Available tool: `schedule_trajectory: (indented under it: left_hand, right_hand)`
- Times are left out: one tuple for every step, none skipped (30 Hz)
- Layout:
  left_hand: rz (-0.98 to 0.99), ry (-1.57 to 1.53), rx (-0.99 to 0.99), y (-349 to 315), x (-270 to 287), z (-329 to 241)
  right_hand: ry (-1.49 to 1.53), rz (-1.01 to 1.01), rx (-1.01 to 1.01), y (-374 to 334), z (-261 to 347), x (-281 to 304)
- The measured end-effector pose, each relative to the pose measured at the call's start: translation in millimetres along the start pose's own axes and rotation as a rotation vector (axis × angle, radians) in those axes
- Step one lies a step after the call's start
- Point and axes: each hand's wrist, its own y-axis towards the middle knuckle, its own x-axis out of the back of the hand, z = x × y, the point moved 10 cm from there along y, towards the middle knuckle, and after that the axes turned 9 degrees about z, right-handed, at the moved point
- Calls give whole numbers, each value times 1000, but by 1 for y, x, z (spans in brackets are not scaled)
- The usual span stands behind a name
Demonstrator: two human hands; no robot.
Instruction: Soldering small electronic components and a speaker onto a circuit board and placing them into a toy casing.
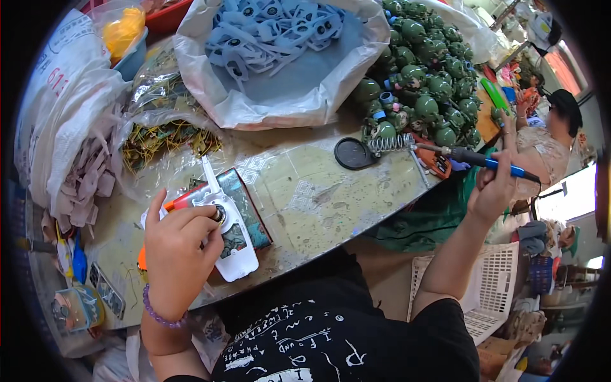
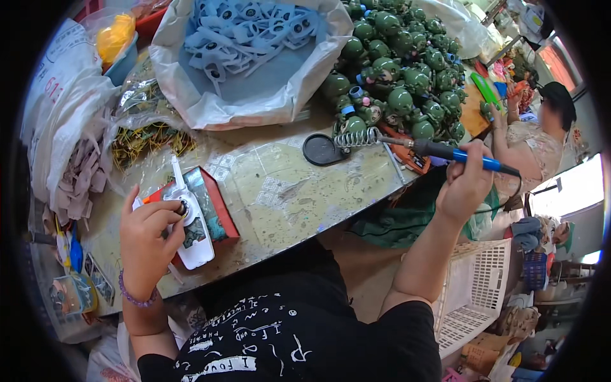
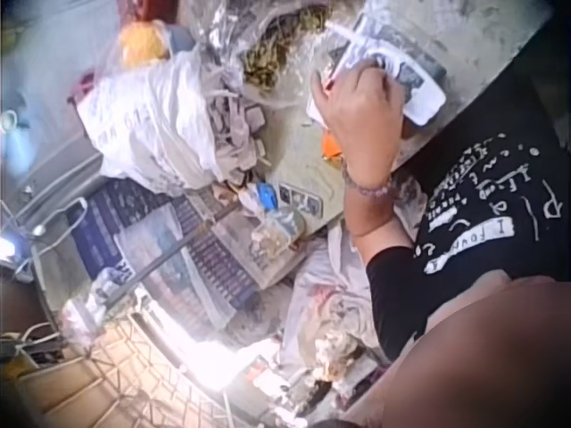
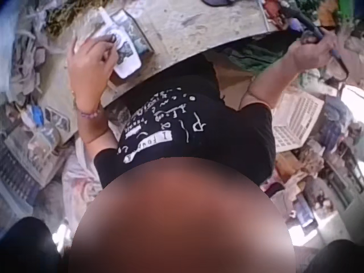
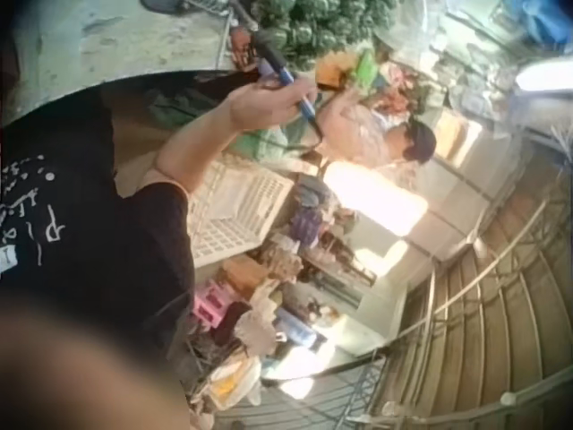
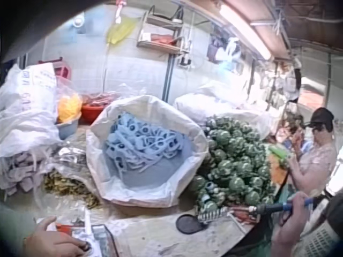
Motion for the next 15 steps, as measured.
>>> schedule_trajectory:
  left_hand:
    - [3, 9, 1, 0, 0, 1]
    - [0, 13, -3, 1, 1, 1]
    - [3, 14, -7, -1, 0, 2]
    - [7, 16, -13, -1, -1, 1]
    - [6, 22, -9, -2, -1, 2]
    - [7, 25, -19, -1, -1, 0]
    - [8, 31, -24, -1, -1, -1]
    - [7, 38, -16, -1, -1, 0]
    - [8, 41, -20, -3, -1, 1]
    - [10, 45, -21, -5, -2, 3]
    - [8, 56, 4, -6, -3, 6]
    - [15, 33, -4, -6, -5, 7]
    - [21, 12, -11, -8, -6, 9]
    - [18, 26, 25, -9, -6, 14]
    - [24, -3, -9, -10, -4, 11]
  right_hand:
    - [-51, -14, -15, 1, 2, -1]
    - [-48, -18, -12, 4, 1, -1]
    - [-79, -26, -8, 7, -1, -2]
    - [-111, -36, -6, 11, -5, -1]
    - [-137, -20, -83, 17, -29, 5]
    - [-131, -19, -85, 19, -45, 1]
    - [-210, 46, -139, 21, -65, -11]
    - [-287, 113, -194, 19, -82, -24]
    - [-282, 201, -247, 12, -97, -44]
    - [-275, 292, -299, 2, -108, -65]
    - [-272, 320, -391, -9, -116, -76]
    - [-224, 251, -421, -17, -121, -74]
    - [-74, 215, -378, -25, -115, -81]
    - [76, 178, -339, -36, -109, -85]
    - [233, 113, -397, -53, -118, -82]
